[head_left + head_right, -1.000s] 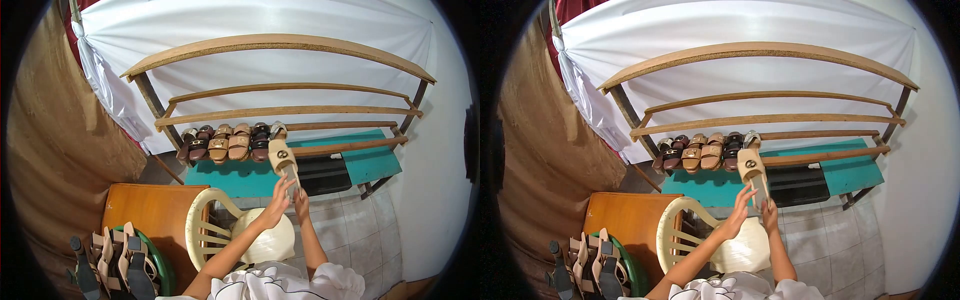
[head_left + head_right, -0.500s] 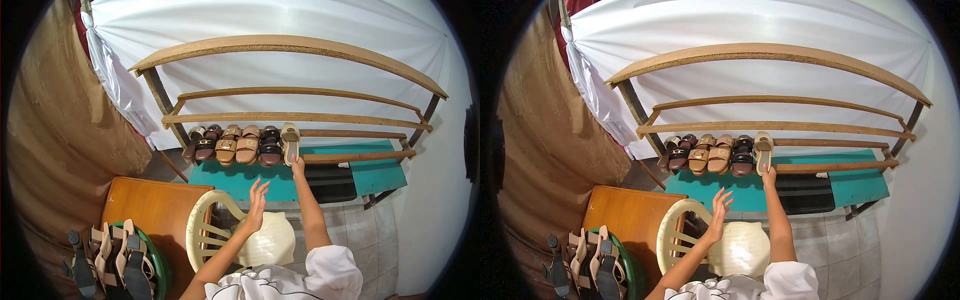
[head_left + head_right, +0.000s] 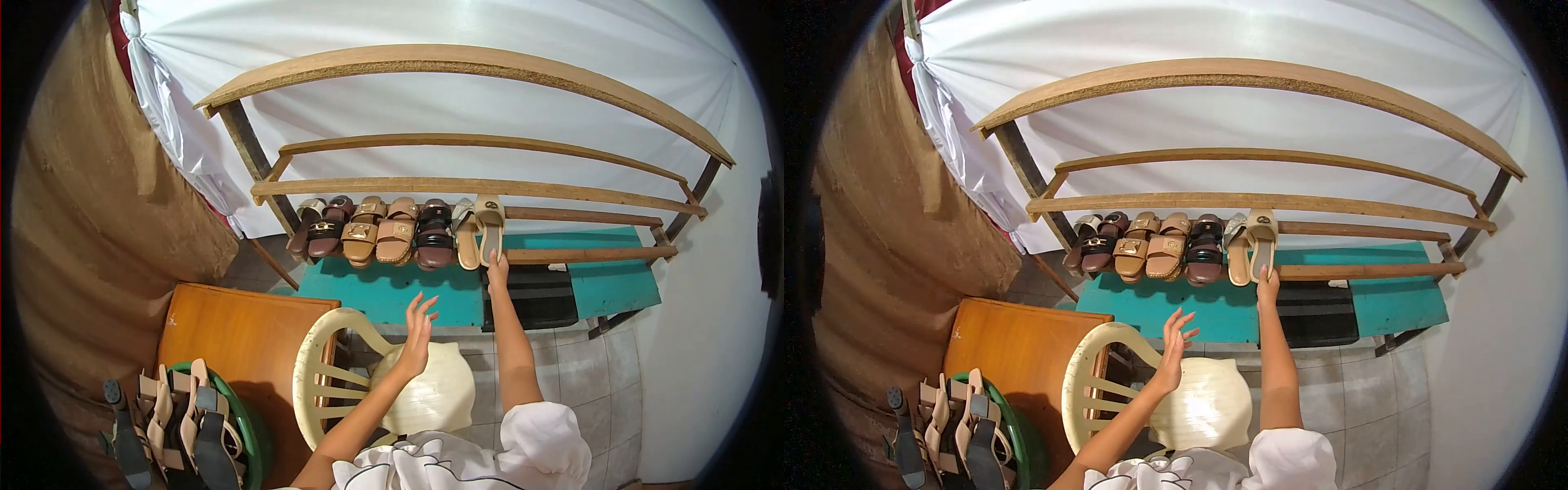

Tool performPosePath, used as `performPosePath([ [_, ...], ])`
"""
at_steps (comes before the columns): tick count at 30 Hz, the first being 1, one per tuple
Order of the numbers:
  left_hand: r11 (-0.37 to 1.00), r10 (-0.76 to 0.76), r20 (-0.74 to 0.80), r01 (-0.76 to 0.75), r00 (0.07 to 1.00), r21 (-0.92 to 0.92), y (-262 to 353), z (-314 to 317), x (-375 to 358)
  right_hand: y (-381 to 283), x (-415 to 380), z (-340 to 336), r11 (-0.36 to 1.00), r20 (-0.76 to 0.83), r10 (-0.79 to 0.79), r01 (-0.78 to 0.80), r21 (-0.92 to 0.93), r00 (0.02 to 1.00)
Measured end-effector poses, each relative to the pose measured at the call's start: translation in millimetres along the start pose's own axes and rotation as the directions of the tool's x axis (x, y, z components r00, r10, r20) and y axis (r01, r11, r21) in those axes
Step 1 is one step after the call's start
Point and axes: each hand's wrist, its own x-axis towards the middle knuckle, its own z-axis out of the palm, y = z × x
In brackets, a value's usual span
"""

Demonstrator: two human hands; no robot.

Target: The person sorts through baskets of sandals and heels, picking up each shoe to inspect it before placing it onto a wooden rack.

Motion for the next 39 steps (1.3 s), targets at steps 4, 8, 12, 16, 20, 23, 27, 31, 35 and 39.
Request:
performPosePath([
  [4, 1.0, -0.018, 0.011, 0.018, 1.0, -0.002, -2.2, 6.9, 4.6, -5.4, 0.5, -2.9, 0.998, -0.066, -0.007, 0.01, 0.054, 0.998],
  [8, 1.0, -0.031, 0.012, 0.031, 0.999, 0.004, -11.4, 7.4, 5.1, 21.8, 17.8, -7.3, 0.998, -0.098, -0.043, 0.048, 0.044, 0.994],
  [12, 0.999, -0.041, 0.005, 0.041, 0.999, 0.012, -12.6, 7.8, 6.4, 37.8, 30.8, -11.5, 0.993, -0.113, -0.062, 0.049, -0.112, 0.992],
  [16, 0.997, -0.047, 0.019, 0.046, 0.999, 0.059, -17.8, 10.7, 8.2, 35.1, 42.2, -15.0, 0.979, -0.04, -0.098, 0.089, -0.186, 0.994],
  [20, 0.995, -0.062, 0.032, 0.059, 0.998, 0.083, -16.6, 14.1, 6.6, -1.0, 14.8, -22.0, 0.981, 0.04, 0.078, -0.069, -0.179, 0.996],
  [23, 0.995, -0.07, 0.027, 0.068, 0.997, 0.078, -15.1, 11.7, 2.3, -1.9, 2.6, -15.8, 0.975, -0.021, 0.079, -0.082, -0.209, 0.997],
  [27, 0.996, -0.087, -0.061, 0.088, 0.994, 0.005, -12.9, -2.5, -8.2, 6.1, -28.4, 5.5, 0.924, -0.281, -0.103, -0.013, -0.382, 0.954],
  [31, 0.99, -0.137, -0.193, 0.14, 0.971, -0.001, -2.5, -30.4, -28.3, -7.9, -115.8, 56.6, 0.833, -0.224, -0.377, 0.224, -0.505, 0.899],
  [35, 0.99, -0.01, -0.372, 0.062, 0.928, 0.13, -2.8, -68.2, -55.4, -32.5, -213.4, 114.5, 0.779, 0.178, -0.481, 0.512, -0.363, 0.858],
  [39, 0.989, 0.081, -0.565, 0.005, 0.821, 0.149, 47.7, -104.2, -99.5, -70.4, -299.5, 153.2, 0.763, 0.498, -0.488, 0.628, -0.155, 0.717],
])
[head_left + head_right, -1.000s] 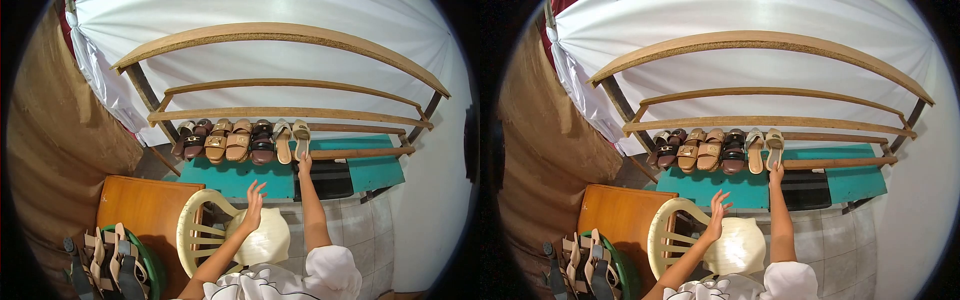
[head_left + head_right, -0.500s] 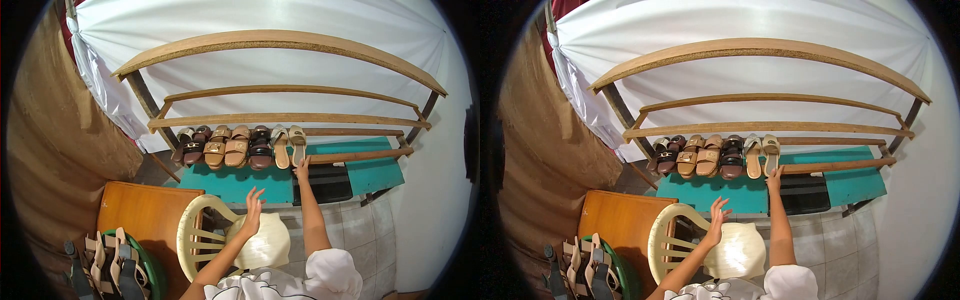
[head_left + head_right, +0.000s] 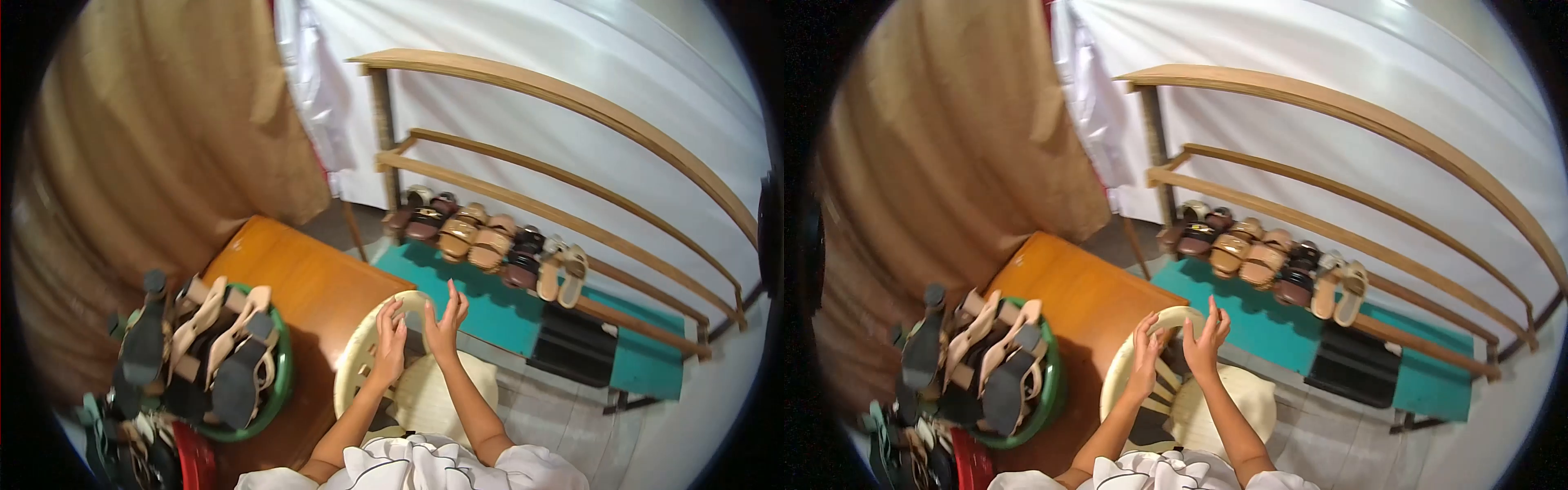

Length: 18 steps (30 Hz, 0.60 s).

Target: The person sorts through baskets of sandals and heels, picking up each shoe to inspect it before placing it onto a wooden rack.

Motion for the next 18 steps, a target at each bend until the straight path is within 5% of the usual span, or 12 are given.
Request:
performPosePath([
  [8, 0.961, 0.232, -0.368, -0.153, 0.9, 0.231, 82.3, -123.4, -75.3, -151.5, -50.5, 43.6, 0.922, 0.283, -0.319, 0.228, 0.312, 0.904],
  [18, 0.861, 0.391, -0.619, -0.033, 0.682, 0.508, 137.2, -209.8, -183.9, -247.0, -132.8, 74.9, 0.776, 0.445, -0.594, 0.329, 0.538, 0.671],
])
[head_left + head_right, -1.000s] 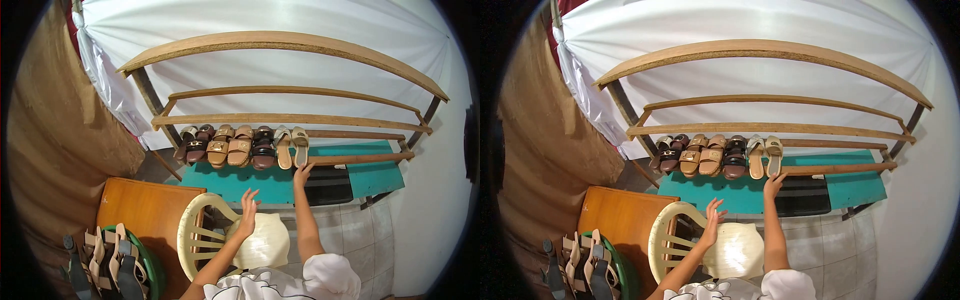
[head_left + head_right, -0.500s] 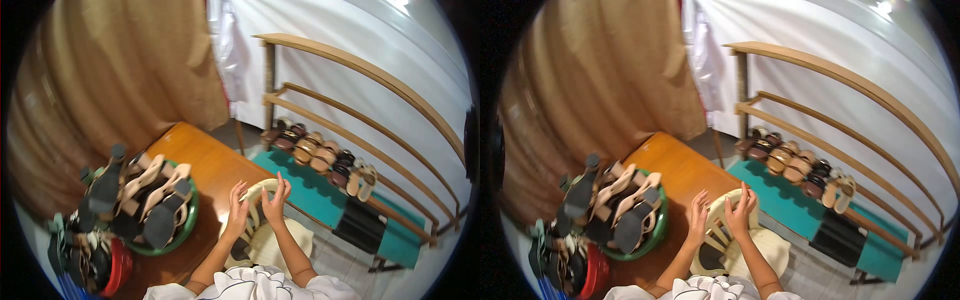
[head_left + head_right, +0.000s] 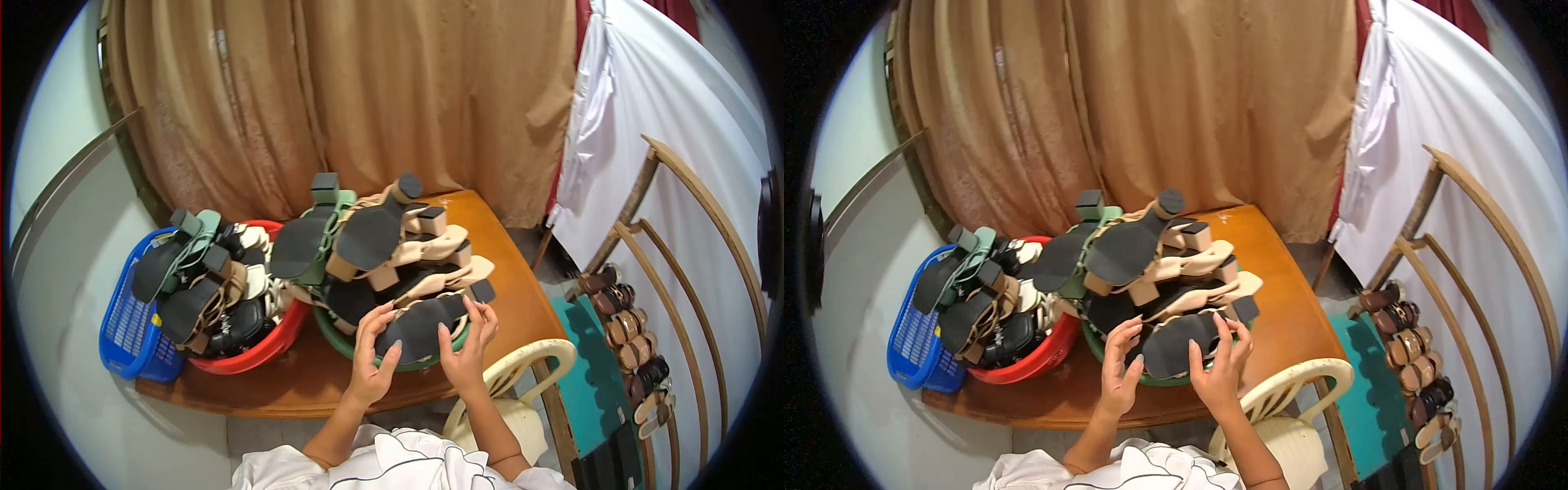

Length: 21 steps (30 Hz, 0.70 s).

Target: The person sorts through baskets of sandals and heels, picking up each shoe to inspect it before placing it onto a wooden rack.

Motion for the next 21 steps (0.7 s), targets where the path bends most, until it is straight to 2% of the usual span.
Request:
performPosePath([
  [5, 0.992, 0.046, -0.186, -0.022, 0.982, 0.128, -7.1, -49.8, -0.6, -11.1, -2.3, 27.8, 0.998, 0.116, -0.058, 0.055, 0.029, 0.992],
  [7, 0.987, 0.025, -0.266, 0.018, 0.964, 0.158, -17.0, -71.5, -0.8, -13.9, -4.8, 37.3, 0.998, 0.165, -0.052, 0.046, 0.039, 0.985],
  [10, 0.982, 0.025, -0.382, 0.049, 0.924, 0.181, -25.7, -100.2, -1.3, -18.9, -6.8, 43.6, 0.982, 0.286, -0.074, 0.119, -0.145, 0.955],
  [13, 0.977, 0.041, -0.436, 0.055, 0.899, 0.204, -30.0, -122.6, -2.6, -21.6, -6.4, 46.6, 0.966, 0.323, -0.067, 0.142, -0.215, 0.944],
  [16, 0.906, 0.024, -0.435, 0.164, 0.9, 0.391, -26.4, -137.0, -5.2, -25.6, -4.8, 48.2, 0.963, 0.341, -0.042, 0.129, -0.238, 0.939],
  [20, 0.755, 0.165, -0.416, 0.157, 0.895, 0.637, -25.4, -158.4, -4.7, -31.5, -3.1, 49.9, 0.951, 0.383, -0.011, 0.128, -0.281, 0.924],
  [21, 0.744, 0.198, -0.439, 0.157, 0.877, 0.65, -27.3, -165.4, -5.0, -34.0, -3.4, 50.8, 0.949, 0.388, 0.002, 0.121, -0.292, 0.922],
])
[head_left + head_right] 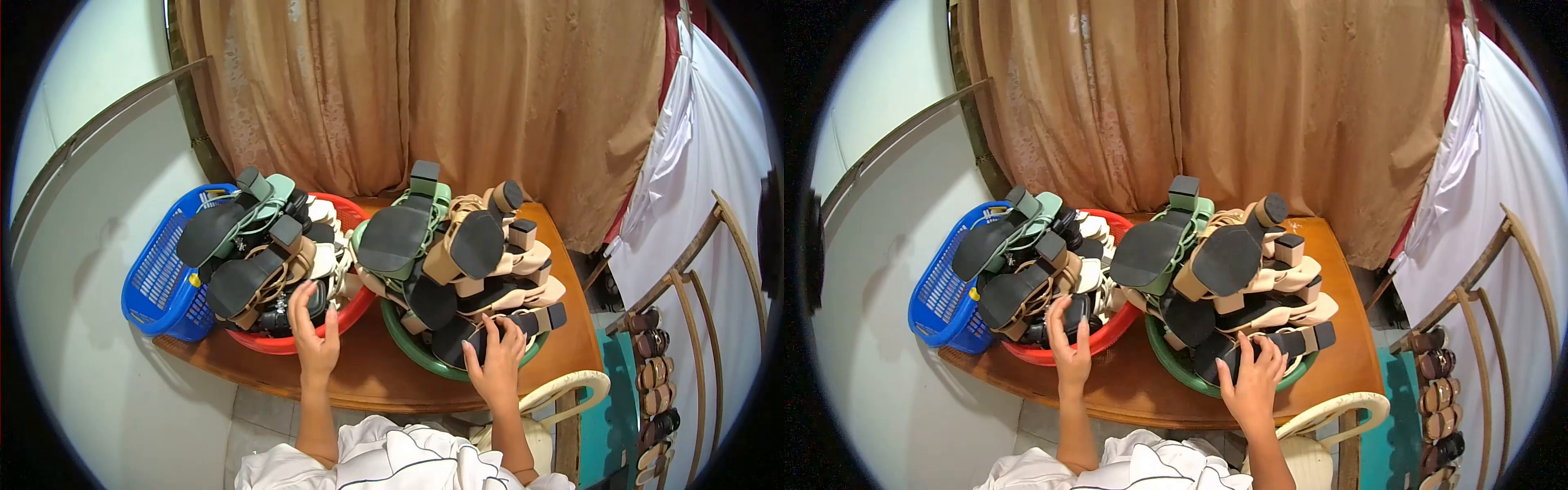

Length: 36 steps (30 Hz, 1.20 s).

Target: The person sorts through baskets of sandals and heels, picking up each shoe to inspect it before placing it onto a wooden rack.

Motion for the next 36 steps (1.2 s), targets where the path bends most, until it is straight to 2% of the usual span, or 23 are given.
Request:
performPosePath([
  [1, 0.998, 0.01, -0.045, -0.007, 0.999, 0.06, -0.4, -5.5, 3.5, -2.8, -0.1, 0.0, 1.0, 0.01, 0.01, -0.01, -0.008, 1.0],
  [4, 0.927, 0.249, -0.212, -0.169, 0.945, 0.336, -11.2, -22.5, 9.7, -16.3, -0.8, 3.0, 1.0, 0.04, 0.007, -0.008, 0.024, 0.999],
  [7, 0.7, 0.388, -0.261, -0.098, 0.884, 0.708, -17.8, -44.8, 17.1, -36.8, 1.7, 5.4, 0.995, 0.086, -0.057, 0.05, 0.082, 0.995],
  [9, 0.655, 0.334, -0.343, 0.045, 0.878, 0.754, -24.3, -55.4, 25.8, -49.6, 3.0, 11.1, 0.99, 0.112, -0.108, 0.097, 0.101, 0.988],
  [11, 0.599, 0.136, -0.372, 0.222, 0.918, 0.769, -28.4, -62.6, 31.9, -61.3, 5.7, 16.6, 0.979, 0.143, -0.173, 0.153, 0.136, 0.974],
  [14, 0.638, -0.143, -0.271, 0.298, 0.952, 0.71, -52.2, -71.0, 26.3, -76.2, 8.5, 28.0, 0.952, 0.172, -0.255, 0.216, 0.215, 0.951],
  [18, 0.682, -0.071, -0.203, 0.196, 0.977, 0.704, -60.0, -78.2, 24.7, -91.7, 9.9, 41.7, 0.916, 0.21, -0.346, 0.28, 0.288, 0.914],
  [21, 0.822, -0.036, -0.27, 0.182, 0.962, 0.54, -64.6, -87.7, 28.6, -97.0, 8.2, 53.7, 0.901, 0.254, -0.376, 0.288, 0.326, 0.891],
  [22, 0.895, 0.13, -0.34, 0.037, 0.931, 0.444, -74.6, -91.5, 34.0, -98.1, 7.9, 57.0, 0.897, 0.266, -0.379, 0.281, 0.342, 0.886],
  [23, 0.886, 0.153, -0.4, 0.054, 0.904, 0.461, -79.7, -94.7, 37.6, -99.8, 8.0, 58.0, 0.901, 0.264, -0.37, 0.276, 0.334, 0.891],
  [25, 0.975, -0.099, -0.556, 0.192, 0.826, 0.112, -86.4, -101.7, 50.3, -103.6, 8.3, 57.2, 0.912, 0.26, -0.348, 0.262, 0.316, 0.901],
  [26, 0.979, -0.197, -0.57, 0.188, 0.798, -0.075, -94.8, -109.2, 61.1, -104.9, 9.1, 57.3, 0.911, 0.256, -0.349, 0.263, 0.317, 0.901],
  [27, 0.965, -0.26, -0.55, 0.189, 0.794, -0.183, -94.9, -116.2, 73.6, -106.1, 10.5, 57.2, 0.91, 0.252, -0.35, 0.265, 0.319, 0.902],
  [29, 0.94, -0.341, -0.485, 0.28, 0.805, -0.195, -100.6, -129.1, 99.4, -108.3, 11.2, 58.2, 0.902, 0.237, -0.356, 0.266, 0.341, 0.904],
  [32, 0.936, -0.332, -0.174, 0.3, 0.927, -0.183, -125.2, -144.4, 122.0, -111.0, 11.3, 58.4, 0.881, 0.213, -0.369, 0.268, 0.389, 0.904],
  [35, 0.853, -0.437, -0.091, 0.381, 0.895, -0.356, -132.9, -142.7, 127.8, -113.7, 9.7, 55.4, 0.87, 0.214, -0.381, 0.271, 0.411, 0.899],
  [36, 0.87, -0.438, -0.075, 0.402, 0.896, -0.287, -127.7, -142.8, 127.5, -114.0, 8.7, 55.2, 0.868, 0.216, -0.385, 0.273, 0.414, 0.897],
])
